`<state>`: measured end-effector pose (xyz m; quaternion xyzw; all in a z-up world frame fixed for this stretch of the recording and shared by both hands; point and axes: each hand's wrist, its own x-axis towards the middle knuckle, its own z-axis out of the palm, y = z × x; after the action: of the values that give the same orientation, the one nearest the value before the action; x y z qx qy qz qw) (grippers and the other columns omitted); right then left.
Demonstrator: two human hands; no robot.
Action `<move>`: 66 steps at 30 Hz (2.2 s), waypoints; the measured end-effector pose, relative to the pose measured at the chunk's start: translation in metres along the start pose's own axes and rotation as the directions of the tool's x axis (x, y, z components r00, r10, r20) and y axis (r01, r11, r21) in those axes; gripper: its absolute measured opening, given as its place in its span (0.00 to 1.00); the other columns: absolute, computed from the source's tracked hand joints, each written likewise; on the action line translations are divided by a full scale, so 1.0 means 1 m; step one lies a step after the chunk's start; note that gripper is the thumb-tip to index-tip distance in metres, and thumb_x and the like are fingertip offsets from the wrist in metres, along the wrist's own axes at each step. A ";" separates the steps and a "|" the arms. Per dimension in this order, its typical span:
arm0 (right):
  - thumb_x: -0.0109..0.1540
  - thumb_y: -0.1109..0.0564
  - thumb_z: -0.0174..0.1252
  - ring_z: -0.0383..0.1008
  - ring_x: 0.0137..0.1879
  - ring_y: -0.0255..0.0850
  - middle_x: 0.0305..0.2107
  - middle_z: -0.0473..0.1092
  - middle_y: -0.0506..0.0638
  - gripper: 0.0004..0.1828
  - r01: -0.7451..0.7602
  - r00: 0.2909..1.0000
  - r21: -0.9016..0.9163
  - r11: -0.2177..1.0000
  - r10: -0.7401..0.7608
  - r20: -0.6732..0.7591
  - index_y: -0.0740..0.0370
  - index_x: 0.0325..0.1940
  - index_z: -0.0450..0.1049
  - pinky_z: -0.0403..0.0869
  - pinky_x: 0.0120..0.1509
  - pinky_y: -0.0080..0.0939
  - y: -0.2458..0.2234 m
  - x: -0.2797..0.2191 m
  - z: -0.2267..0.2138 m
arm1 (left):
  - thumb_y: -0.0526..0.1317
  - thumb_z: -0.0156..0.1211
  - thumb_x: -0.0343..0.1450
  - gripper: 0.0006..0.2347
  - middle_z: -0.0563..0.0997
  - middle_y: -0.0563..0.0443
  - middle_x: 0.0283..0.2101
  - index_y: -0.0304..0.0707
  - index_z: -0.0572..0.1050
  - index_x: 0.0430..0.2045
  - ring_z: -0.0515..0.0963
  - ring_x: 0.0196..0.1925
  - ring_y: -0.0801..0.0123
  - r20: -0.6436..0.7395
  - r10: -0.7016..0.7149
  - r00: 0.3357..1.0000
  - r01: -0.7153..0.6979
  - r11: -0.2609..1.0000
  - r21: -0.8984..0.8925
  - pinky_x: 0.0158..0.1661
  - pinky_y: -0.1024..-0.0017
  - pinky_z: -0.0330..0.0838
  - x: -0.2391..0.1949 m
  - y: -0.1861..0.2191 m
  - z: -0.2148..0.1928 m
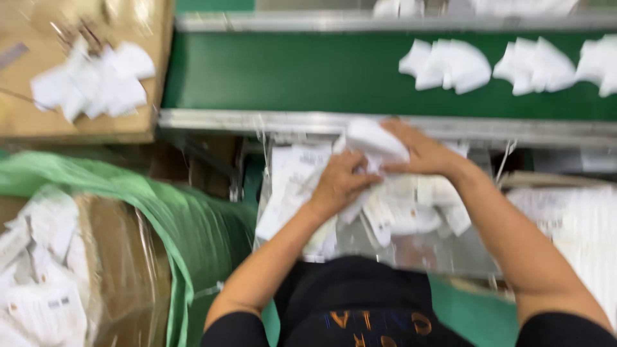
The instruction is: Packaging white face masks into labeled plastic bags at a factory workstation conveyor belt.
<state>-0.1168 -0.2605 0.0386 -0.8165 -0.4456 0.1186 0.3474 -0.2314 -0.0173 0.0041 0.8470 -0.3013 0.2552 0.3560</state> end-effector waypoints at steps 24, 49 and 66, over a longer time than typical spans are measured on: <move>0.51 0.65 0.60 0.79 0.42 0.44 0.39 0.80 0.56 0.20 -0.102 0.992 0.240 0.965 0.081 0.098 0.64 0.48 0.80 0.75 0.49 0.43 -0.026 -0.027 0.039 | 0.51 0.79 0.58 0.21 0.84 0.45 0.35 0.36 0.80 0.36 0.84 0.37 0.56 0.180 -0.387 0.904 0.423 0.869 -0.256 0.40 0.66 0.76 0.020 -0.002 -0.011; 0.60 0.52 0.65 0.75 0.35 0.34 0.30 0.78 0.52 0.16 -0.235 0.900 0.385 0.893 0.349 -0.261 0.66 0.46 0.78 0.74 0.40 0.39 -0.054 -0.029 0.096 | 0.38 0.68 0.70 0.08 0.83 0.46 0.33 0.31 0.81 0.35 0.81 0.33 0.68 0.130 -0.516 0.847 0.528 0.783 -0.330 0.35 0.73 0.72 -0.008 0.006 -0.008; 0.70 0.39 0.68 0.74 0.53 0.49 0.48 0.74 0.62 0.30 -0.771 0.407 0.241 0.589 0.748 -0.524 0.68 0.61 0.74 0.72 0.55 0.50 0.127 -0.244 0.055 | 0.65 0.54 0.76 0.37 0.72 0.35 0.59 0.24 0.63 0.67 0.74 0.60 0.53 0.279 -0.921 0.271 0.914 0.156 -0.375 0.60 0.58 0.67 -0.012 -0.086 0.121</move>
<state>-0.2026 -0.4786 -0.1155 -0.9290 0.0987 0.0015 0.3565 -0.1532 -0.0564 -0.1169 0.7381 0.2236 -0.0868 0.6306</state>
